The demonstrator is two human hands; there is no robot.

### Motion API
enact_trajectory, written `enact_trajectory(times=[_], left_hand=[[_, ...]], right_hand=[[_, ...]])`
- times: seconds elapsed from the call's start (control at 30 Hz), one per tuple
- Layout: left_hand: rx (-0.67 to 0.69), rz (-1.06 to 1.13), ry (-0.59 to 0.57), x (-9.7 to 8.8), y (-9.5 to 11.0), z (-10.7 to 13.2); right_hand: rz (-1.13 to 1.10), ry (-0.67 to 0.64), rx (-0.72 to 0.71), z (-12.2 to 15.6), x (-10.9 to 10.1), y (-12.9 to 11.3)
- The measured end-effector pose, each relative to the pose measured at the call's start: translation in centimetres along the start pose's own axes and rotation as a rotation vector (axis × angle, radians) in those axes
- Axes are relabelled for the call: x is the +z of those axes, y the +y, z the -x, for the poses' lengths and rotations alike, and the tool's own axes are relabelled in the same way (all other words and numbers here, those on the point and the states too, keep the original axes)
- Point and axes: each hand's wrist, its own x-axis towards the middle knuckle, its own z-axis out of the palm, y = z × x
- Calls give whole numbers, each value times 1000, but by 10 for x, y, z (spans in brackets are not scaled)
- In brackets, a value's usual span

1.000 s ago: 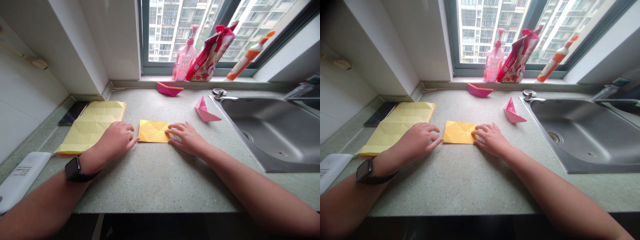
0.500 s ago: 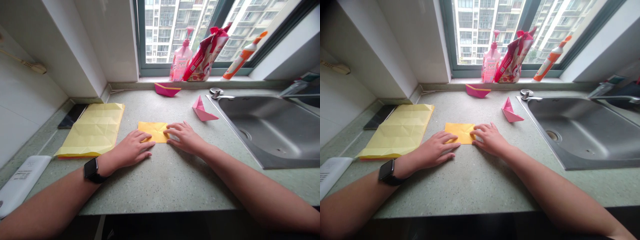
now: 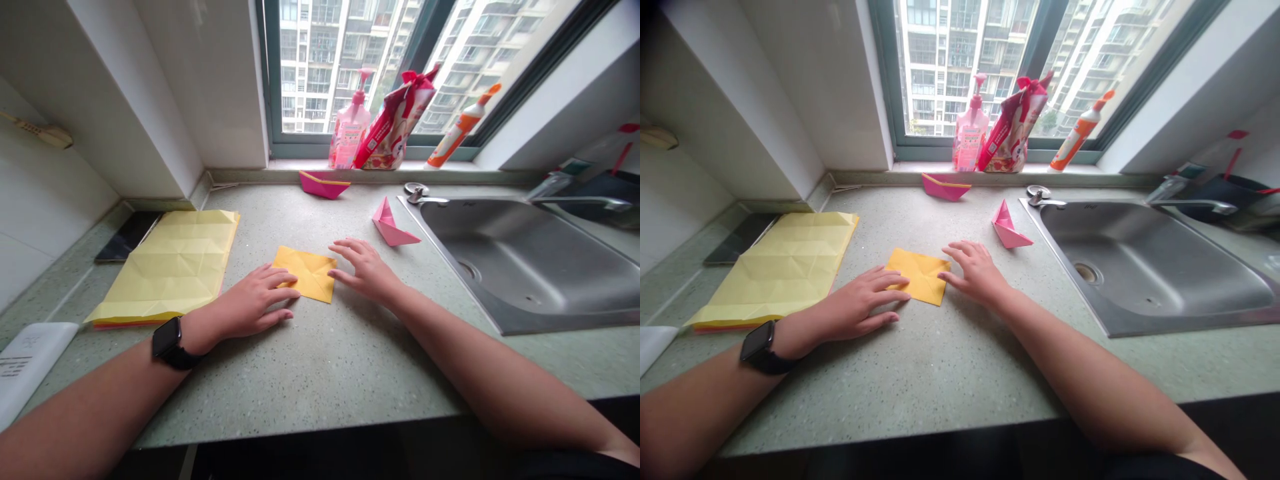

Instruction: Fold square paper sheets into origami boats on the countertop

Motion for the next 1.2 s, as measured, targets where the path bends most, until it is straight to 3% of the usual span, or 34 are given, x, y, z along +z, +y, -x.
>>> enact_trajectory(times=[0.17,0.33,0.43,0.5,0.6,0.73,0.83,0.97,1.1,1.2], left_hand=[[-35,-40,-18,0,0,0],[-102,-142,24,2,-3,1],[-78,-158,82,5,-5,2],[-35,-158,181,5,-3,1],[21,-191,400,1,6,1],[80,-307,576,-9,19,1],[124,-340,555,-13,18,2],[130,-329,492,-16,8,3],[44,-290,408,-19,-2,4],[-75,-258,260,-20,-8,6]], right_hand=[[-15,53,39,0,2,3],[-237,168,-1,-3,-7,-4],[-360,232,-19,-3,-14,-14],[-420,272,-52,0,-18,-24],[-518,227,-181,8,-25,-38],[-674,-32,-438,17,-31,-52],[-641,-127,-451,18,-28,-50],[-341,-106,-362,11,-14,-33],[-133,-102,-364,5,-5,-16],[-32,-77,-325,4,-8,-12]])
